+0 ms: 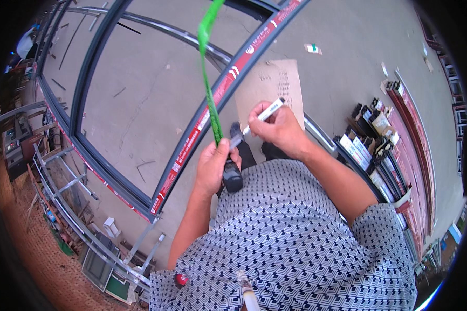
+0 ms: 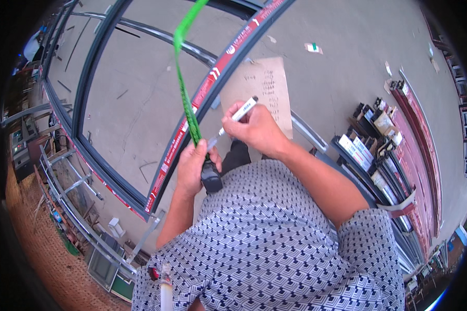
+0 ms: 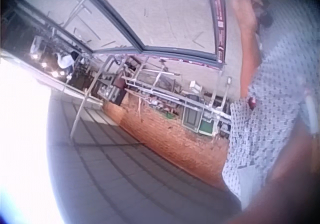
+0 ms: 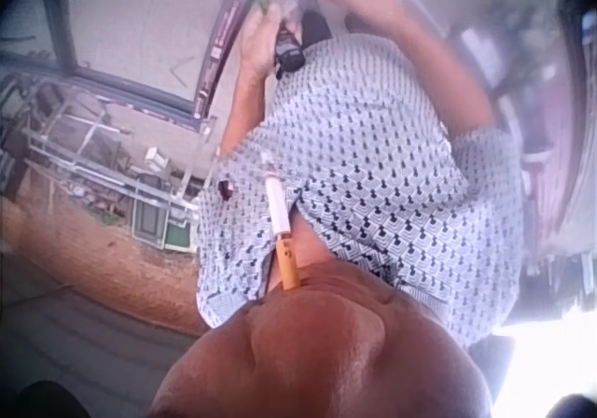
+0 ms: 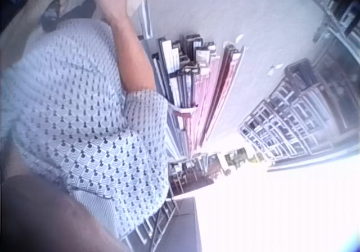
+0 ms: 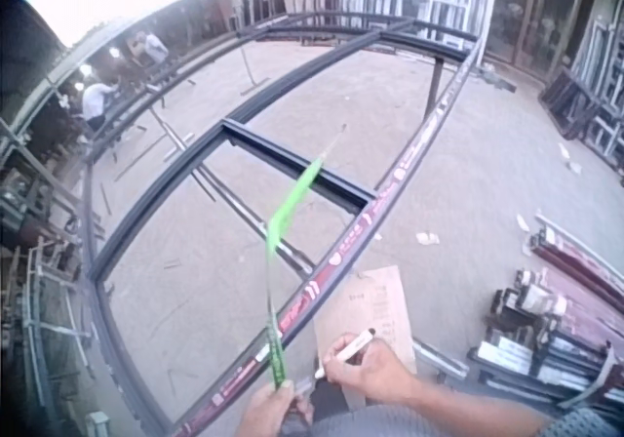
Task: The person measures the dimensions of a large metal window frame using a green tape measure and a marker. They record the measurements on a piece of cardboard while standing in a workshop environment.
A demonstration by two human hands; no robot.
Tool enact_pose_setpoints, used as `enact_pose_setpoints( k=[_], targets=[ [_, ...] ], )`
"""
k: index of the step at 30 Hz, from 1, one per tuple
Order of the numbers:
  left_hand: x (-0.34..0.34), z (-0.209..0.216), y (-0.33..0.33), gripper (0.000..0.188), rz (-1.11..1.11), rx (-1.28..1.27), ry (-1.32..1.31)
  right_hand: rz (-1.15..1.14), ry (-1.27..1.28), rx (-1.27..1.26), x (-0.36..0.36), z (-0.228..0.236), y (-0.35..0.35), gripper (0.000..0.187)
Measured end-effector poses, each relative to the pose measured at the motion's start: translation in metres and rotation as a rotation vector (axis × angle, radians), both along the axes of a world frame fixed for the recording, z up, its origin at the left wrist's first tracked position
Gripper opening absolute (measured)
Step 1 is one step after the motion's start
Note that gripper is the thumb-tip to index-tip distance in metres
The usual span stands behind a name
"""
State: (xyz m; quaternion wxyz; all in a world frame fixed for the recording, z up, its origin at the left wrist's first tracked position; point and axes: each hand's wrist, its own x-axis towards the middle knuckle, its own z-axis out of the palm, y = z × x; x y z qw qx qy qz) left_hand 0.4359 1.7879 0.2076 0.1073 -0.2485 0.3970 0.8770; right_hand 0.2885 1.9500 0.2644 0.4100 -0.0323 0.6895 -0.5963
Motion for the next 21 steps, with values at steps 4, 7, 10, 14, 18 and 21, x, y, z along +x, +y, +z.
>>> enact_pose_setpoints(
  k=[4,7,10,14,18,21],
  targets=[
    [-0.003,-0.002,0.003,0.035,-0.03,-0.046,-0.058,0.069,0.031,0.003,0.003,-0.006,-0.003,0.017],
    [-0.004,-0.01,0.006,0.032,-0.02,-0.04,-0.038,0.056,0.02,0.011,0.01,-0.01,-0.003,0.019],
    [-0.005,-0.018,0.003,0.029,-0.089,-0.076,-0.008,0.049,0.026,0.073,0.009,-0.007,0.001,0.021],
    [-0.012,-0.007,0.001,0.03,-0.083,-0.127,0.043,0.015,0.038,0.062,0.01,0.002,-0.001,0.023],
    [-0.015,-0.015,0.0,0.032,-0.07,-0.187,0.091,-0.017,-0.028,-0.073,0.01,-0.009,-0.001,0.025],
    [-0.022,-0.012,0.003,0.032,-0.098,-0.145,0.1,-0.044,-0.03,-0.104,0.009,-0.01,0.007,0.026]
  ],
)
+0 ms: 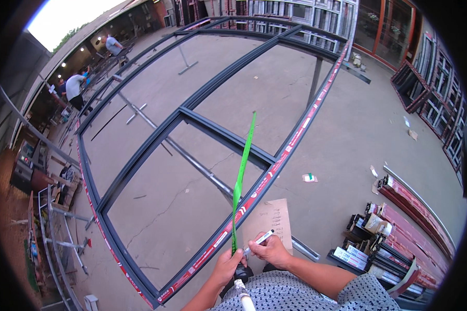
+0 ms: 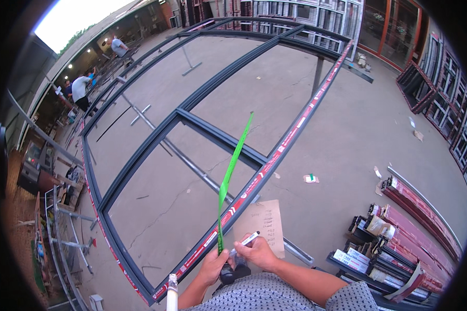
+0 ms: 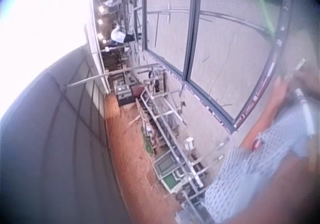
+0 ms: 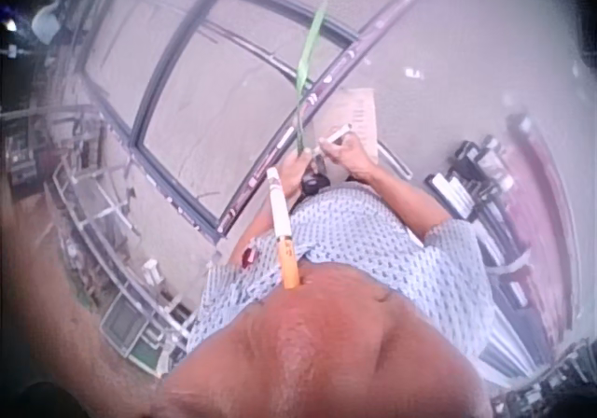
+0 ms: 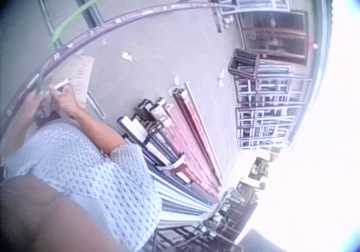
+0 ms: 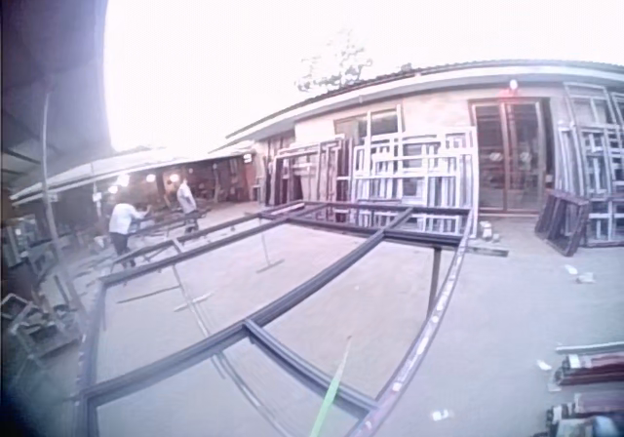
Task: The person measures the dimensions of a large metal window frame using a green tape measure and a marker. They record the measurements on a piece of cardboard while standing in a workshop environment.
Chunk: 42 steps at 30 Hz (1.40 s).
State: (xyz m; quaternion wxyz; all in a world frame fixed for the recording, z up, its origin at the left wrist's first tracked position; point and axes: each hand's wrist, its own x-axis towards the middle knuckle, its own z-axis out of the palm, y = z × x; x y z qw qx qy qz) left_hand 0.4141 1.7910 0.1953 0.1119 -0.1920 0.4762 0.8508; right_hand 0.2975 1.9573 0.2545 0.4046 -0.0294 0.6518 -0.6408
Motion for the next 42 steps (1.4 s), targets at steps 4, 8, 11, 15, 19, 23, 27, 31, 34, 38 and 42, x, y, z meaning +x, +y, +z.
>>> enact_pose_setpoints(
  k=[4,8,11,15,19,23,27,31,34,38,42],
  targets=[
    [0.001,0.008,0.005,0.034,0.036,-0.031,0.004,-0.027,-0.021,-0.06,0.005,-0.004,0.004,0.027],
    [0.001,0.01,0.011,0.033,0.05,-0.016,-0.004,-0.054,-0.042,-0.075,0.008,-0.005,0.008,0.025],
    [0.001,0.015,0.016,0.032,0.045,-0.019,-0.024,-0.064,-0.057,-0.085,0.009,-0.003,0.013,0.025],
    [0.001,0.018,0.025,0.031,0.036,-0.089,-0.018,-0.074,-0.071,-0.049,0.009,0.003,0.018,0.025],
    [0.004,0.029,0.028,0.03,0.014,-0.168,0.026,-0.093,-0.101,0.006,0.01,0.006,0.014,0.025],
    [0.004,0.022,0.04,0.036,-0.009,-0.24,-0.002,-0.147,-0.041,0.037,0.008,0.008,0.012,0.027],
    [0.017,0.009,0.052,0.042,0.017,-0.154,-0.011,-0.208,-0.017,0.003,0.01,-0.005,0.018,0.03],
    [0.039,0.003,0.055,0.044,0.06,-0.037,-0.03,-0.132,0.12,0.057,0.012,-0.012,0.028,0.032],
    [0.051,0.008,0.048,0.043,0.07,0.112,-0.122,-0.103,0.083,0.015,0.025,-0.011,0.027,0.03],
    [0.066,0.008,0.03,0.042,0.054,0.284,-0.16,-0.004,0.114,0.093,0.051,-0.009,0.025,0.026],
    [0.092,0.009,0.007,0.042,0.017,0.404,-0.135,0.1,0.211,0.212,0.089,-0.023,0.018,0.027]
  ],
)
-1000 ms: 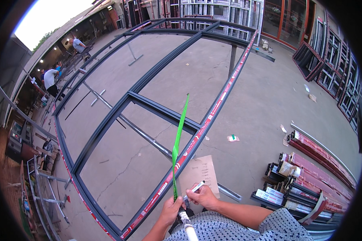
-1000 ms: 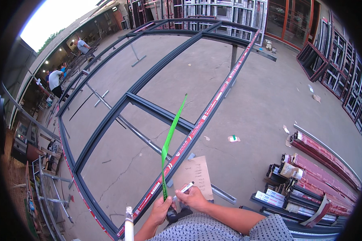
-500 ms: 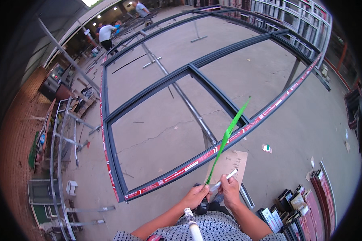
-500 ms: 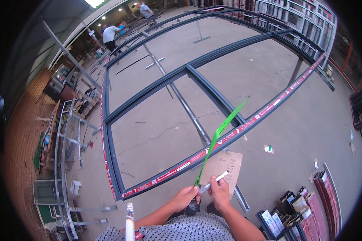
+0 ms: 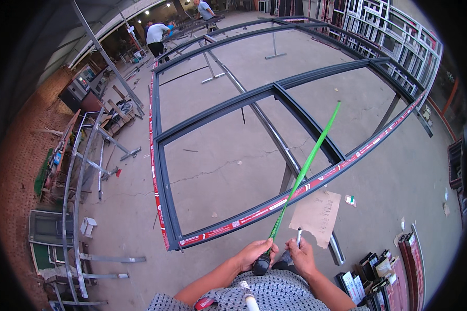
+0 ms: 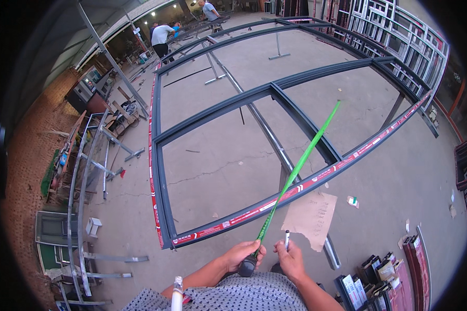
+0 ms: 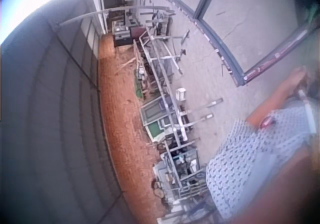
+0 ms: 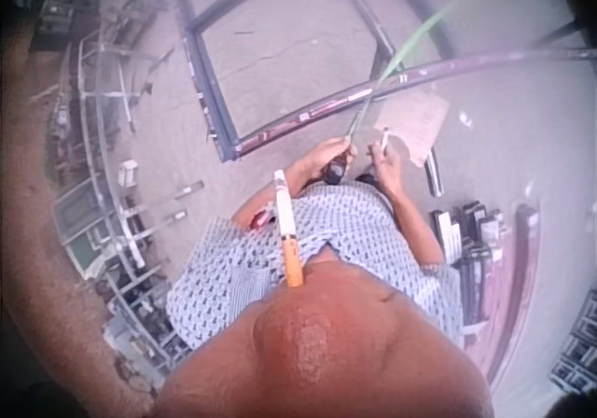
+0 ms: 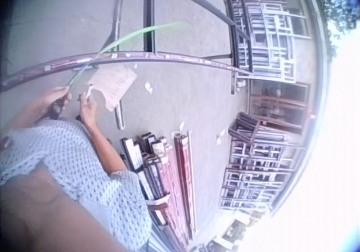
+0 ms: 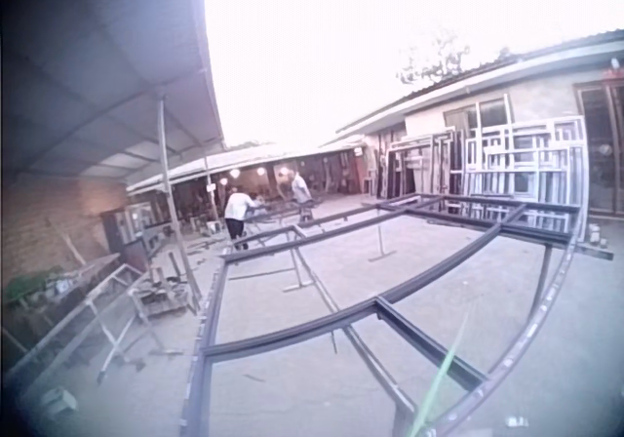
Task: The person measures the dimensions of a large metal window frame using a green tape measure and a marker. They record the measurements on a piece of cardboard while standing in a workshop environment.
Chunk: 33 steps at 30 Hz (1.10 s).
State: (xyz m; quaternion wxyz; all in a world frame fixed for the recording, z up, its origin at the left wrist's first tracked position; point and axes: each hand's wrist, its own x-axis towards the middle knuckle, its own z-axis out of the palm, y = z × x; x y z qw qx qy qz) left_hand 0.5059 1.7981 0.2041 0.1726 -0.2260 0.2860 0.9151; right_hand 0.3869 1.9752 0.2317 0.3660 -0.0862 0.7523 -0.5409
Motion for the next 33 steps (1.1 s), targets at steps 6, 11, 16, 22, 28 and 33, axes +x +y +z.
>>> enact_pose_setpoints(
  k=[6,11,16,22,28,33],
  targets=[
    [0.08,-0.015,-0.048,0.043,-0.003,0.114,0.019,0.091,-0.04,0.064,0.074,-0.005,-0.055,0.031],
    [0.142,-0.031,-0.078,0.045,-0.078,0.134,0.022,0.155,-0.057,-0.009,0.129,-0.016,-0.101,0.032],
    [0.18,-0.032,-0.105,0.047,-0.13,0.135,0.02,0.082,-0.277,-0.068,0.166,-0.014,-0.142,0.027],
    [0.202,-0.035,-0.128,0.05,-0.112,0.088,0.14,0.076,-0.131,-0.081,0.184,-0.013,-0.173,0.02],
    [0.214,-0.026,-0.143,0.042,0.034,0.052,0.085,0.166,-0.096,-0.139,0.184,-0.004,-0.203,0.021],
    [0.23,-0.024,-0.149,0.03,0.225,-0.013,0.006,0.268,-0.387,-0.198,0.189,0.002,-0.234,0.02]
  ],
)
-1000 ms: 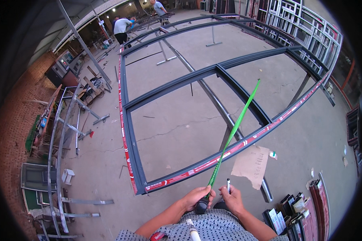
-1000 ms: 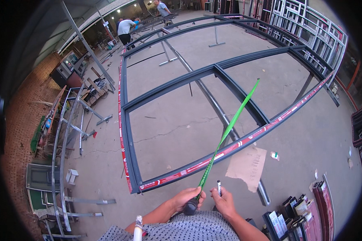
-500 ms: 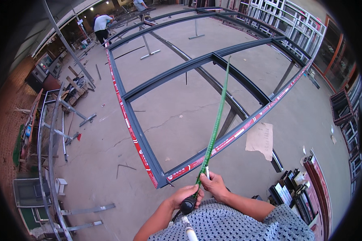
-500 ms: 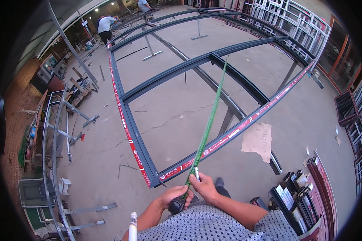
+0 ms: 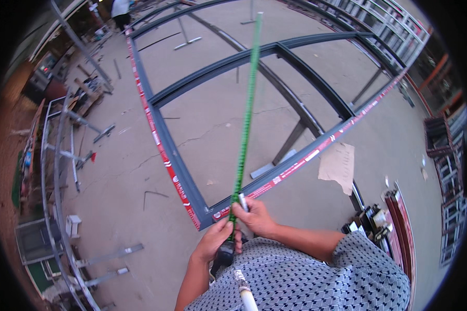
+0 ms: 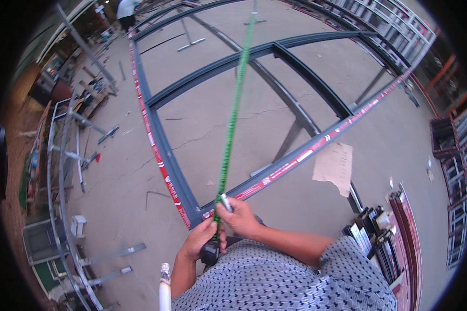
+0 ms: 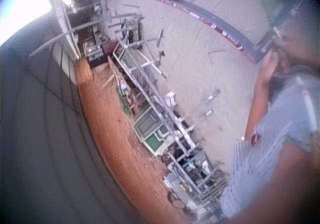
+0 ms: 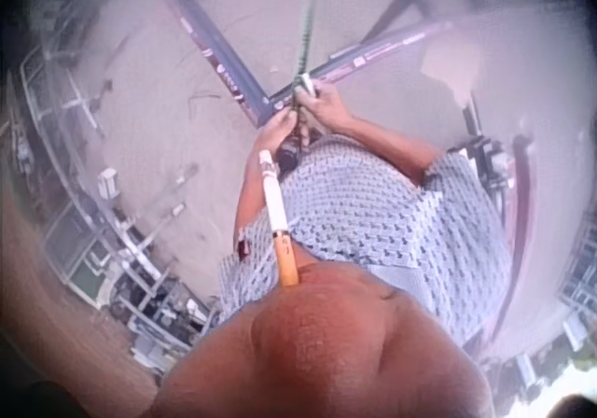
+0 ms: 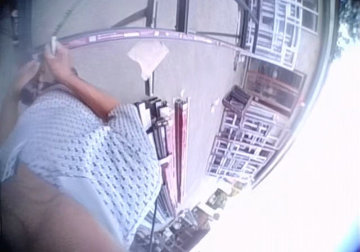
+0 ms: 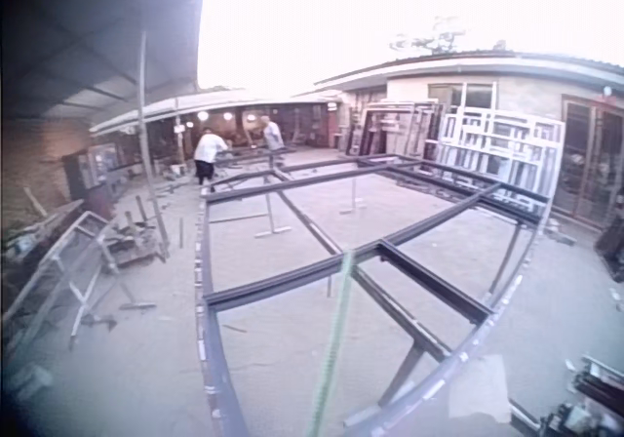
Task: The person measures the dimensions of a large metal window frame using a green tape measure and a marker. They record the measurements on a piece of cardboard while standing in a workshop environment.
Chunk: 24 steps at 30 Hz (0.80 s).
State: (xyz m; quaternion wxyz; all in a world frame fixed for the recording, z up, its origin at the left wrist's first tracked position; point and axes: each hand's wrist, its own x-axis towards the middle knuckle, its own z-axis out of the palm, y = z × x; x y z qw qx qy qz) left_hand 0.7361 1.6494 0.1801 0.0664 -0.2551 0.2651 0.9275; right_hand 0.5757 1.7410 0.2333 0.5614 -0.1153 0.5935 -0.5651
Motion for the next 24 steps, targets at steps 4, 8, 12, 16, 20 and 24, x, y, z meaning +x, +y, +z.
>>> enact_pose_setpoints(
  k=[4,8,12,16,20,24],
  targets=[
    [0.013,-0.007,-0.009,0.024,0.075,0.03,0.062,0.01,0.196,-0.139,0.013,-0.038,-0.016,0.025],
    [0.031,-0.016,-0.037,0.024,0.083,0.003,0.054,0.028,0.293,-0.001,0.027,-0.033,-0.042,0.024],
    [0.066,-0.035,-0.08,0.025,0.053,-0.009,0.08,-0.034,0.229,-0.019,0.066,-0.047,-0.081,0.023],
    [0.113,-0.052,-0.122,0.026,0.026,-0.046,0.096,-0.038,0.374,-0.068,0.115,-0.077,-0.12,0.024],
    [0.161,-0.068,-0.158,0.026,0.04,-0.127,0.04,0.041,0.361,0.036,0.158,-0.085,-0.162,0.026],
    [0.197,-0.072,-0.192,0.026,0.13,-0.186,0.004,0.093,0.229,-0.024,0.19,-0.09,-0.203,0.025]
  ],
)
